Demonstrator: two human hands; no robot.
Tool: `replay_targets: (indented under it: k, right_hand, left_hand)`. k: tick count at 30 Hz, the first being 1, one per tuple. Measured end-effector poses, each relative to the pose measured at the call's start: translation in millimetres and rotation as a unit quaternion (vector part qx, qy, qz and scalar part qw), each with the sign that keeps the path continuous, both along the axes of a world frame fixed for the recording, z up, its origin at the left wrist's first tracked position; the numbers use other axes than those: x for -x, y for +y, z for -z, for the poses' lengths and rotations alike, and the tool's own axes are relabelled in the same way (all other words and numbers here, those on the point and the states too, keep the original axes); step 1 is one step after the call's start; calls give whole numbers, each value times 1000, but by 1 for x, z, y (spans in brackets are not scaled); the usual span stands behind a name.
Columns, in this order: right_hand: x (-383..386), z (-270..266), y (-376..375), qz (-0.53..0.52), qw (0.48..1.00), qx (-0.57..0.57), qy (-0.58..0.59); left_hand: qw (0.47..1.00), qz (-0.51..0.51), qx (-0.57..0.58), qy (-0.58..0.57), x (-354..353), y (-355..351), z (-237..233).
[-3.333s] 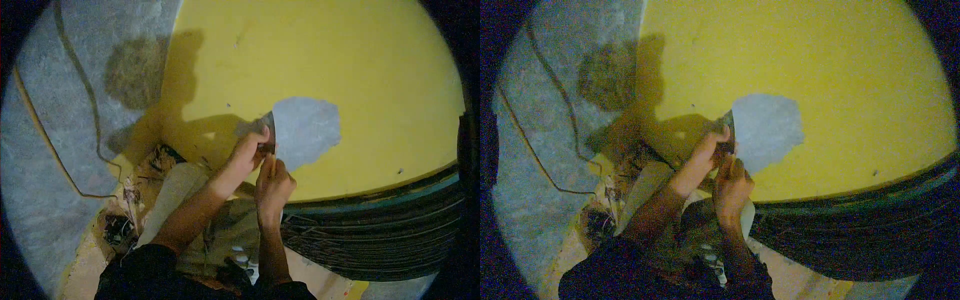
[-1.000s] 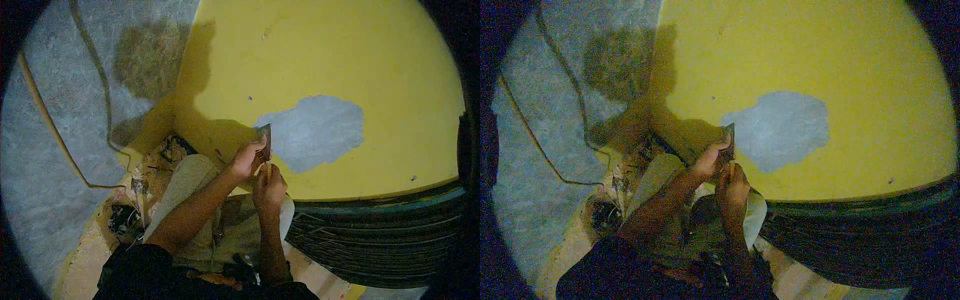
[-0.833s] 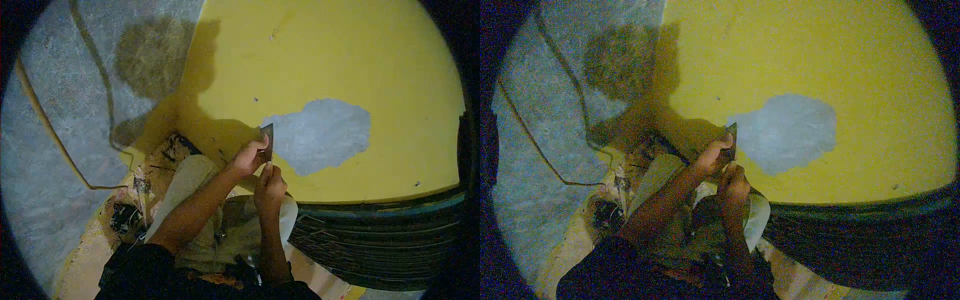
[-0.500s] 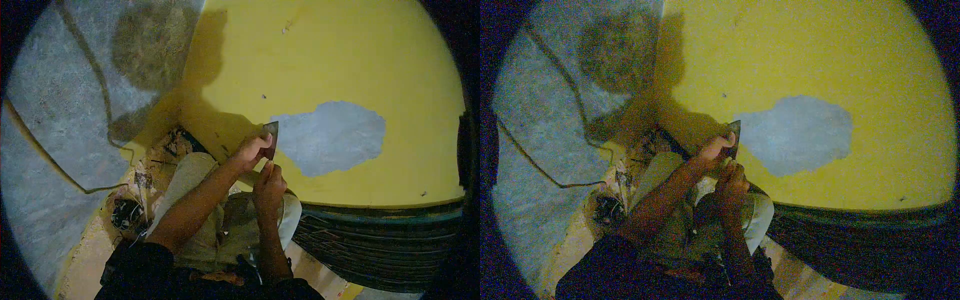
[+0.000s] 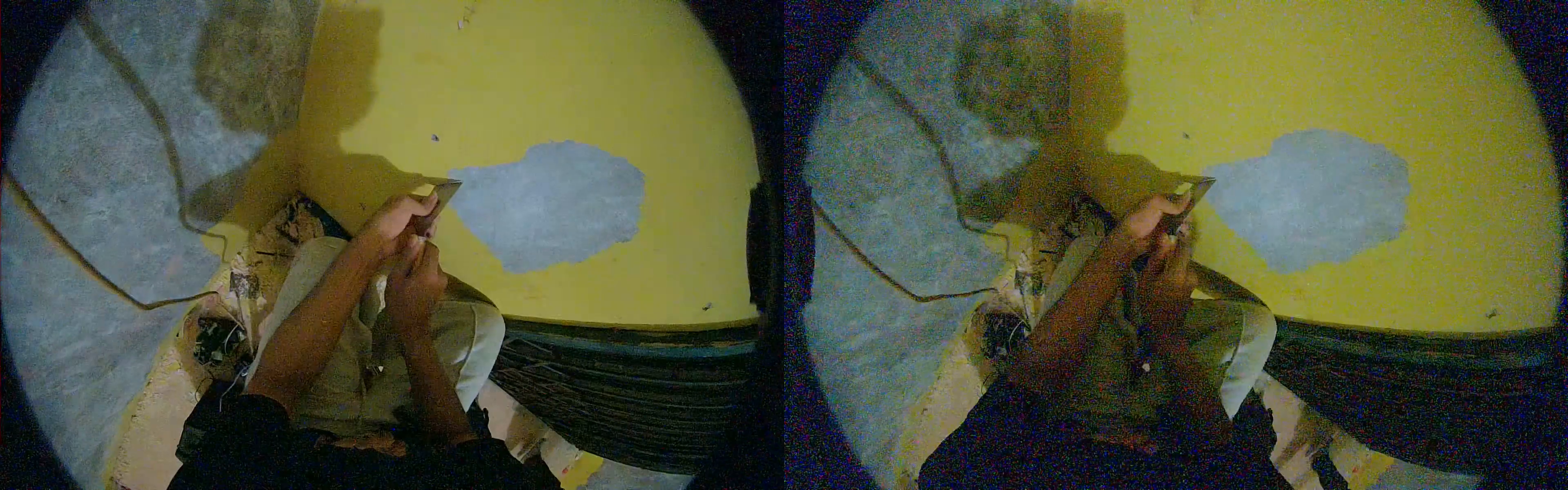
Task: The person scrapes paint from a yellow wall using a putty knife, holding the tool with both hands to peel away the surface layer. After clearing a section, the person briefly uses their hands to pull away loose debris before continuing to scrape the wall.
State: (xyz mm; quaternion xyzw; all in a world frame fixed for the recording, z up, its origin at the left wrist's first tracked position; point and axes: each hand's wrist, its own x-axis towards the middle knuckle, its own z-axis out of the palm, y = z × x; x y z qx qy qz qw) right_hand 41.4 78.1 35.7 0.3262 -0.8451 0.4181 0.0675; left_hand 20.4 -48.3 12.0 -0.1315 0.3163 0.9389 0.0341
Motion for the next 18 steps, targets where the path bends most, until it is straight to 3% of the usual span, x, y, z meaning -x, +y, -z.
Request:
replay_targets:
  k: [2,4,6,8,9,11,14,18]
  right_hand:
    - [2,1,11,59,996,-54,32]
    - [22,2,26,64,994,-73,56]
    - [38,-5,40,78,989,-100,82]
    - [51,-17,48,-26,979,-109,172]
    - [51,-21,49,-25,978,-111,175]
    - [47,-25,48,-13,976,-122,181]
    - [48,-18,48,9,980,-97,174]
    - [48,-19,44,2,976,-115,183]
  left_hand:
    - [995,-64,71,-40,3,18,-8]
    - [988,-102,106,40,25,33,17]
    - [994,-105,33,29,34,38,22]
    - [996,-74,-19,47,33,37,11]
    - [996,-72,-21,50,37,42,14]
    - [984,-124,-97,80,41,51,24]
    - [973,-188,-112,78,30,59,5]
    - [986,-136,-77,57,36,53,9]
